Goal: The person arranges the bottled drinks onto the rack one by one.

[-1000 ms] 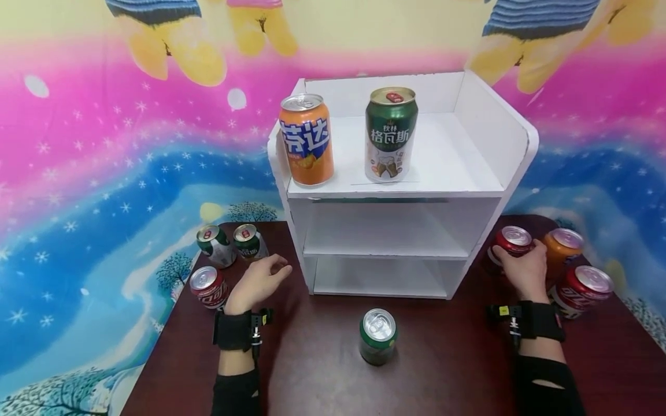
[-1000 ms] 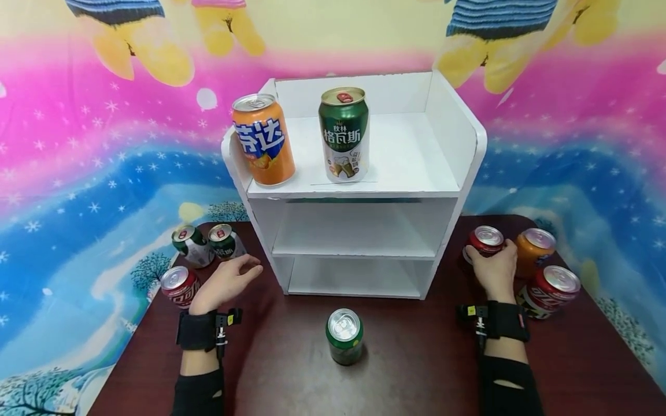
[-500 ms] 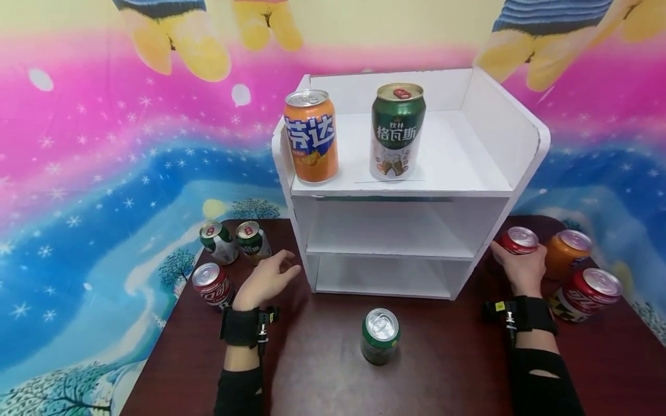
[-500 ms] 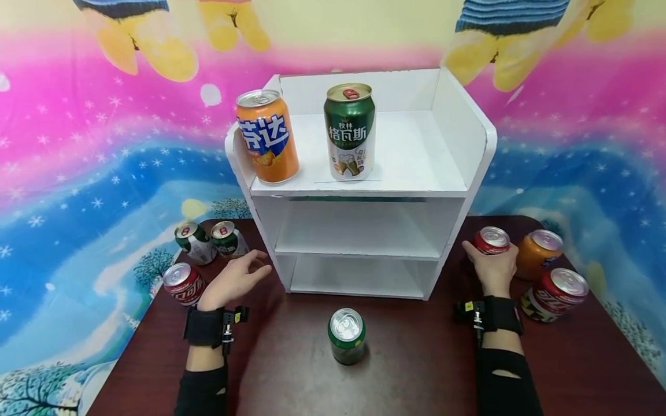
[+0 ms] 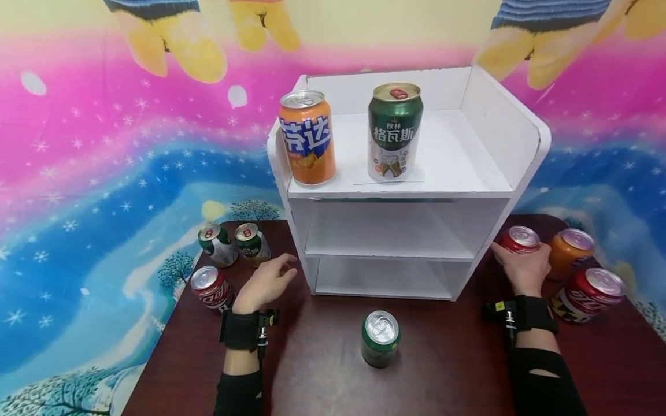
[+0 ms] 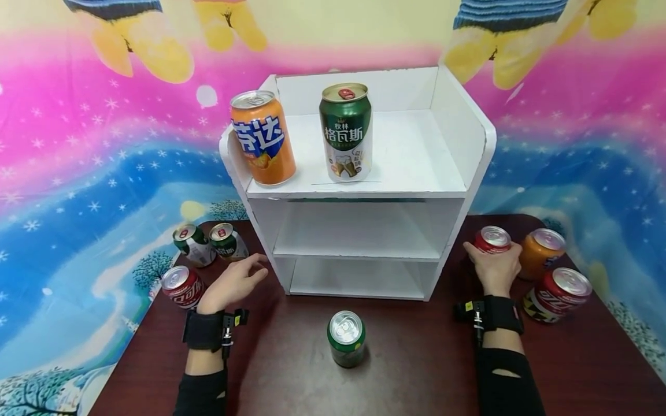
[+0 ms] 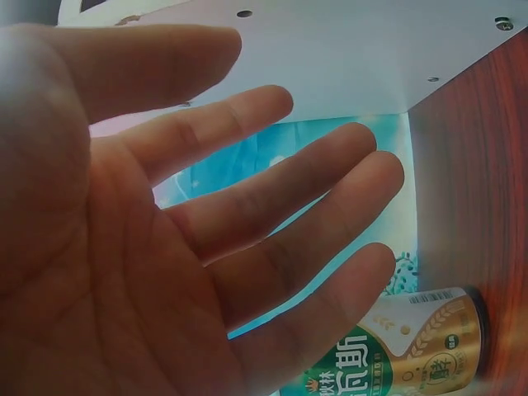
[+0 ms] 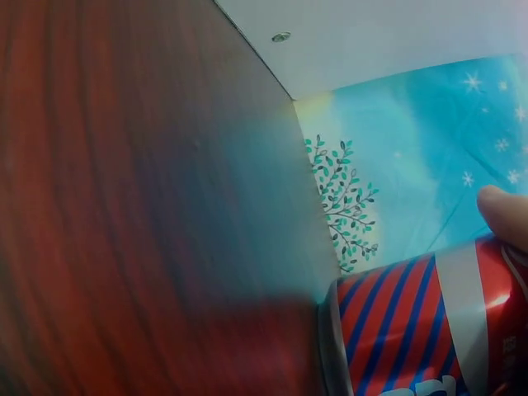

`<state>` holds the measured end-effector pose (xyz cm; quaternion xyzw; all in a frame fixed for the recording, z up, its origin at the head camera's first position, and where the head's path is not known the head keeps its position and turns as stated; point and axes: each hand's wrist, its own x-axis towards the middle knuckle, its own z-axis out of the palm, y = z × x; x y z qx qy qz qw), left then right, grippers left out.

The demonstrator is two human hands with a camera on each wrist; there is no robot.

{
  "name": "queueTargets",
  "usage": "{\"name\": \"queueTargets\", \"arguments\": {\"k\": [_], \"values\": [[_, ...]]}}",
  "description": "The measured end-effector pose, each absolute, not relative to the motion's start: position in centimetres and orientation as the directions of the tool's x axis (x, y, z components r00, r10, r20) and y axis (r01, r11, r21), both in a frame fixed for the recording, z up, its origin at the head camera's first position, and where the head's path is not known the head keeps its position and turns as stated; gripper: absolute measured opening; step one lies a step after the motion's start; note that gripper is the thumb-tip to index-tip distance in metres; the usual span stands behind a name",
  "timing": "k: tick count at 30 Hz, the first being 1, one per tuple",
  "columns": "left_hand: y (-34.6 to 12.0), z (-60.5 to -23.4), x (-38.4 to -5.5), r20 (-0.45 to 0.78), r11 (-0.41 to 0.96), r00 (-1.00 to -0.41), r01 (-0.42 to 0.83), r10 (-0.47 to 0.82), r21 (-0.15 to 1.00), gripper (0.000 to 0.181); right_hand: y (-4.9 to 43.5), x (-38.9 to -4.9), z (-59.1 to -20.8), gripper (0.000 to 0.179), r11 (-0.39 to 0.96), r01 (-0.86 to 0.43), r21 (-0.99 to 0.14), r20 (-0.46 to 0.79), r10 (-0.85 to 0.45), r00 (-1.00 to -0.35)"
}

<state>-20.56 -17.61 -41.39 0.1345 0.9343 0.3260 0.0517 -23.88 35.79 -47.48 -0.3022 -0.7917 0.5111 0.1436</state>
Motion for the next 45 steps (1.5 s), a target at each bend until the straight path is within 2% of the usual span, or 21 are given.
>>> {"name": "queueTargets", "arguments": {"k": [6, 20, 32, 39, 45], "values": [[-17.7, -41.6, -20.7, -0.031, 0.77, -0.964, 0.193, 0.266, 0.608, 0.028, 35.9, -23.7, -47.2, 0.11, 0.364, 0.323, -0.873, -0.057, 0.582, -0.811], [-17.5, -41.5, -20.7, -0.044, 0.768, -0.96, 0.194, 0.277, 0.611, 0.033, 36.2, -22.8, -46.8, 0.102, 0.439, 0.278, -0.855, -0.01, 0.522, -0.853], [-17.7, -41.4, -20.7, -0.042, 0.773, -0.961, 0.192, 0.272, 0.605, 0.033, 35.8, -21.4, -43.3, 0.093, 0.533, 0.132, -0.836, 0.149, 0.451, -0.88], [-17.8, -41.3, -20.8, -0.021, 0.771, -0.96, 0.211, 0.278, 0.601, 0.031, 35.9, -20.4, -41.5, 0.083, 0.542, 0.071, -0.837, 0.199, 0.424, -0.883], [-17.7, -41.5, -20.8, -0.046, 0.777, -0.96, 0.194, 0.275, 0.599, 0.033, 36.0, -19.2, -40.6, 0.072, 0.511, -0.043, -0.859, 0.269, 0.376, -0.887]]}}
